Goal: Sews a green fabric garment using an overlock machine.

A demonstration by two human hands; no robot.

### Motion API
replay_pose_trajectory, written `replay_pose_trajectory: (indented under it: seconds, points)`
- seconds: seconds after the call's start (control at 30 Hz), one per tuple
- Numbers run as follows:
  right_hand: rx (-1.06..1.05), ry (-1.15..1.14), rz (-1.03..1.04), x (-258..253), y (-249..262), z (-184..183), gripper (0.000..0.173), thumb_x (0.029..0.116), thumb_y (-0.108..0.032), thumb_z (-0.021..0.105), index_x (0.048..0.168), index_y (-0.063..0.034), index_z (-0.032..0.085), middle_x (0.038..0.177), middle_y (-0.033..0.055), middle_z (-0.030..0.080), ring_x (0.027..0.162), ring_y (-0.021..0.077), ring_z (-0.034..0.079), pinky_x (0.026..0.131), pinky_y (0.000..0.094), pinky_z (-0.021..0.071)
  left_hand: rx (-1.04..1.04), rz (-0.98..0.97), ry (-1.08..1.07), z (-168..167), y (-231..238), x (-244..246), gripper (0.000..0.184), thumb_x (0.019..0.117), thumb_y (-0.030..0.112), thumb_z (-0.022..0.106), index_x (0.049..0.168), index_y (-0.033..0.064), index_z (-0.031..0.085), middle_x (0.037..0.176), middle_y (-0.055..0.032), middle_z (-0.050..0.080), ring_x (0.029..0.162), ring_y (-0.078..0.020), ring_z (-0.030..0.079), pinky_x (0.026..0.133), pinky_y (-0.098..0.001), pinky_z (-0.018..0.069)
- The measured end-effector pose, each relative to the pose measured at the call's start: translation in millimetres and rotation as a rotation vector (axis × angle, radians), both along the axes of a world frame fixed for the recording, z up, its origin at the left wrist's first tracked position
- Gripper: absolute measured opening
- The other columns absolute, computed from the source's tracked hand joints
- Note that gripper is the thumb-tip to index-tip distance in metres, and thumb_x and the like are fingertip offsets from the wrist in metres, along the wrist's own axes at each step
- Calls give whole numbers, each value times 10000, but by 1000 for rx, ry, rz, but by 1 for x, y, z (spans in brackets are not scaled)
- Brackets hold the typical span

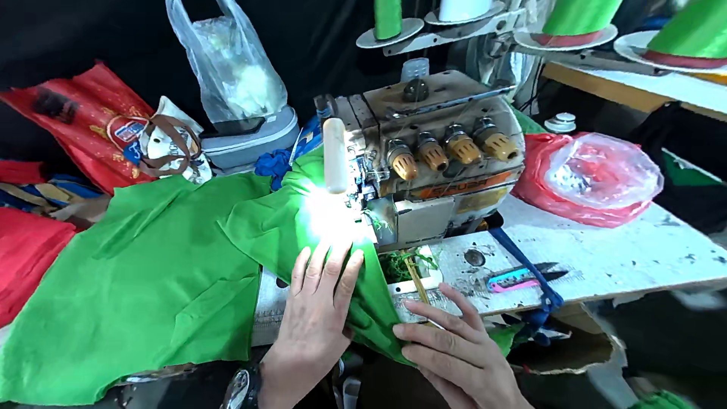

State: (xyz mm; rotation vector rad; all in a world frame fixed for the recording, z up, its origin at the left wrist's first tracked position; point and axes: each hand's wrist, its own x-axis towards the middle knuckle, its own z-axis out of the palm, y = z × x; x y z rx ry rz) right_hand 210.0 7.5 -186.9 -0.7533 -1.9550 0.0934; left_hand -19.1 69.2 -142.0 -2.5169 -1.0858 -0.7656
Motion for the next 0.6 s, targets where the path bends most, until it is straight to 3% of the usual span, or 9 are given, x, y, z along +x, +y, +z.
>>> replay_pose_trajectory:
  seconds: [0.2, 0.37, 0.47, 0.53, 0.6]
  points:
    - [-37, 25, -43, -4, 3, 6, 103, 1050, -202, 565, 1051, -206, 667, 1206, -70, 722, 1300, 136, 576, 1206, 453, 298, -58, -17, -12, 6, 9, -4, 973, 550, 210, 883, 1445, 60, 531, 1460, -189, 531, 1366, -375, 494, 1146, -589, 352]
    - [-40, 44, -68, -4, 21, 14, 131, 1058, -252, 562, 1050, -203, 683, 1199, -78, 726, 1288, 112, 587, 1198, 435, 333, -180, -52, 11, 25, 29, -11, 916, 568, 229, 902, 1397, 12, 578, 1307, -197, 651, 1275, -393, 580, 1154, -585, 372]
    - [-17, 50, -108, -11, 32, 18, 144, 1055, -252, 570, 1065, -214, 709, 1157, -84, 740, 1251, 114, 618, 1185, 472, 359, -301, -53, 77, 44, 43, -18, 987, 606, 502, 865, 1430, 55, 557, 1384, -140, 616, 1365, -323, 512, 1213, -509, 312]
    - [3, 47, -121, -15, 38, 17, 149, 1061, -269, 558, 1065, -215, 696, 1169, -95, 729, 1267, 88, 596, 1222, 472, 290, -403, -104, 70, 54, 53, -25, 1182, 591, 764, 771, 1503, 68, 490, 1489, -113, 544, 1453, -295, 418, 1247, -505, 241]
    - [19, 48, -123, -17, 43, 17, 148, 1062, -272, 554, 1058, -209, 688, 1174, -92, 723, 1272, 78, 587, 1240, 467, 256, -520, -198, -4, 62, 63, -32, 1236, 615, 856, 684, 1537, 70, 439, 1541, -94, 489, 1491, -260, 356, 1259, -501, 187]
